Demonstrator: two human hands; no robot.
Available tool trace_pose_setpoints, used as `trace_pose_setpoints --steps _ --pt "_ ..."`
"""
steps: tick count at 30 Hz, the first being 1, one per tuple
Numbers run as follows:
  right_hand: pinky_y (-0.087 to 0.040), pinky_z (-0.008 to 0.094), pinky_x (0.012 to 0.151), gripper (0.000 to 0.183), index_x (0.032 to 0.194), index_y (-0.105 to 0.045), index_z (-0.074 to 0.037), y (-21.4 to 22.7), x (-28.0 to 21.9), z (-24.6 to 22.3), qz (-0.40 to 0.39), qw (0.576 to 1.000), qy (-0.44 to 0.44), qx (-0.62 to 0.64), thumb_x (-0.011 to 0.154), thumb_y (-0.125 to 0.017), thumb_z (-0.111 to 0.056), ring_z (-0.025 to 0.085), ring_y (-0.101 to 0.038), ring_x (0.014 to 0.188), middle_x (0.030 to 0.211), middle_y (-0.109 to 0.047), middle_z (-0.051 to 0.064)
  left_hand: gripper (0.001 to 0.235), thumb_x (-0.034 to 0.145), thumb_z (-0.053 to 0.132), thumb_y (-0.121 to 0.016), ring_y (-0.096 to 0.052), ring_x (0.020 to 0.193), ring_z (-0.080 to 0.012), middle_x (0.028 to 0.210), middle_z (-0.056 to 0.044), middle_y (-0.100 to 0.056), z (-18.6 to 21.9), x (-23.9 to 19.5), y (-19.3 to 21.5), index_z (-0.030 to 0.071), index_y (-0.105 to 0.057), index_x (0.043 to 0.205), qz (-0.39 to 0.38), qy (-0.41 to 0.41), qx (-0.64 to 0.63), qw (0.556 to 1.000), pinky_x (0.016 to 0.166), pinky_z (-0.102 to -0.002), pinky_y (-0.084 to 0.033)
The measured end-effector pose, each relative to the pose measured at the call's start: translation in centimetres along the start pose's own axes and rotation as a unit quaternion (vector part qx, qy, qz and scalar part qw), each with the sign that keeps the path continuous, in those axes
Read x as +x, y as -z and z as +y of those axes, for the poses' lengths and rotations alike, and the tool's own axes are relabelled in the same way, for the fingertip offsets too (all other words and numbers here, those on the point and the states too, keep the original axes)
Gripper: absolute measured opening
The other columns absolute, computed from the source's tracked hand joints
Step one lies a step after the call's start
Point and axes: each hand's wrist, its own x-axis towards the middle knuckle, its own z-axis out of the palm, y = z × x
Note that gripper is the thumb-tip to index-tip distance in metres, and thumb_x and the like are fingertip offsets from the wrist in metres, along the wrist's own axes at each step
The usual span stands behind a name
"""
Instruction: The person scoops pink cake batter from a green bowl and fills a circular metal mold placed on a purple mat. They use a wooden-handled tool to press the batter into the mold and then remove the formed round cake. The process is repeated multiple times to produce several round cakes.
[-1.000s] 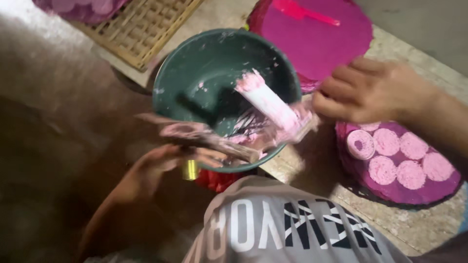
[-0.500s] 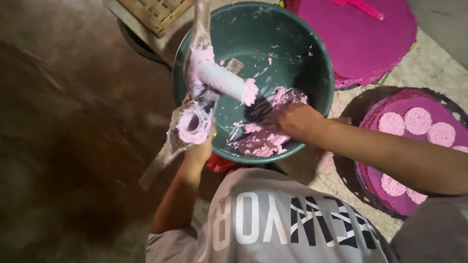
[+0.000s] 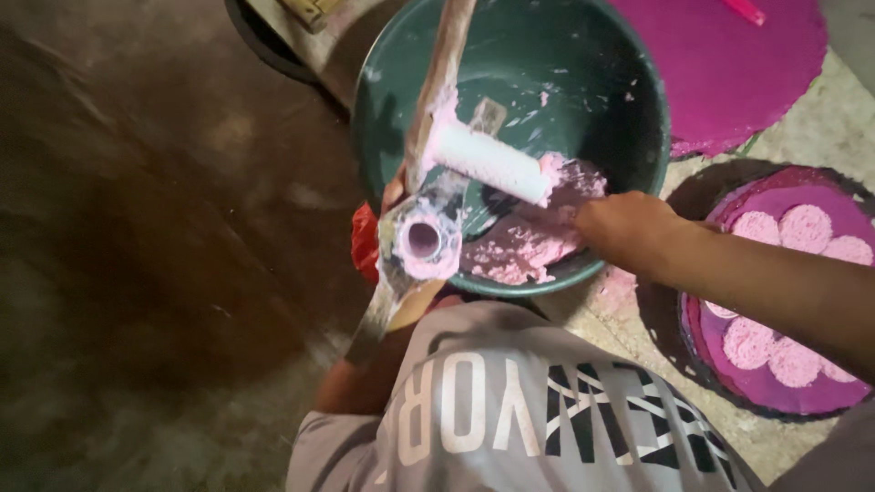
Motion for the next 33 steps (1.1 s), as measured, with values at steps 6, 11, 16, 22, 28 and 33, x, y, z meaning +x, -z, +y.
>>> trace_pose_setpoints --steps 6,11,16,22,28,33 --pt "-0.06 0.047 0.079 0.023 0.105 -0.071 -0.007 -4.3 1.1 -0.2 0.05 0.998 0.012 0.024 0.09 -0.054 -0.015 0.037 -0.074 0.093 0.1 -0.074 0.018 0.05 0.088 0.017 -0.079 -0.07 0.095 -0.023 0.113 -0.011 -0.07 -0.4 -0.5 -0.1 0.001 -0.062 0.131 -0.006 -0.002 -0.014 1.0 0.086 -0.036 -0.056" --pt "-0.059 0.045 0.08 0.022 0.101 -0.072 -0.007 -4.7 1.2 -2.9 0.093 0.993 0.069 0.035 0.093 -0.054 -0.017 0.035 -0.073 0.092 0.095 -0.075 0.019 0.057 0.085 0.019 -0.082 -0.071 0.094 -0.0228 0.114 -0.011 -0.069 -0.8 -0.2 -0.4 0.001 -0.061 0.135 -0.003 -0.019 -0.014 1.0 0.085 -0.035 -0.057" --pt "-0.057 0.046 0.086 0.058 0.138 -0.066 -0.034 2.5 -5.4 -2.6 0.075 0.991 0.017 0.114 0.085 -0.06 -0.013 0.033 -0.073 0.093 0.106 -0.075 0.012 0.064 0.083 0.02 -0.084 -0.071 0.094 -0.0226 0.114 -0.01 -0.069 0.4 3.5 0.8 0.002 -0.059 0.139 0.049 -0.067 0.026 0.996 0.085 -0.034 -0.057" --pt "-0.063 0.037 0.08 0.033 0.128 -0.071 -0.026 8.0 -13.1 3.1 0.129 0.967 0.038 0.218 0.096 -0.064 -0.029 0.022 -0.075 0.085 0.099 -0.083 0.004 0.073 0.079 0.021 -0.088 -0.072 0.093 -0.0223 0.116 -0.01 -0.069 2.5 5.9 2.1 0.002 -0.058 0.143 0.051 -0.15 0.089 0.983 0.084 -0.033 -0.057" --pt "-0.058 0.045 0.07 0.027 0.117 -0.073 -0.037 10.9 -12.4 0.7 0.228 0.973 -0.034 -0.03 0.092 -0.063 -0.035 0.026 -0.073 0.08 0.095 -0.076 0.002 0.073 0.084 0.025 -0.084 -0.068 0.115 -0.0239 0.14 -0.011 -0.063 4.2 6.4 -0.3 0.01 -0.051 0.147 -0.134 -0.147 -0.209 0.958 0.104 -0.032 -0.053" --pt "-0.054 0.033 0.052 0.036 0.119 -0.067 -0.011 6.8 -8.7 -5.5 0.387 0.859 0.056 -0.332 0.086 -0.061 -0.023 0.017 -0.067 0.063 0.078 -0.062 0.0 0.066 0.065 0.027 -0.085 -0.072 0.103 -0.0298 0.118 -0.013 -0.073 4.1 5.4 -4.5 0.006 -0.064 0.124 -0.097 0.013 -0.148 0.984 0.092 -0.035 -0.058"
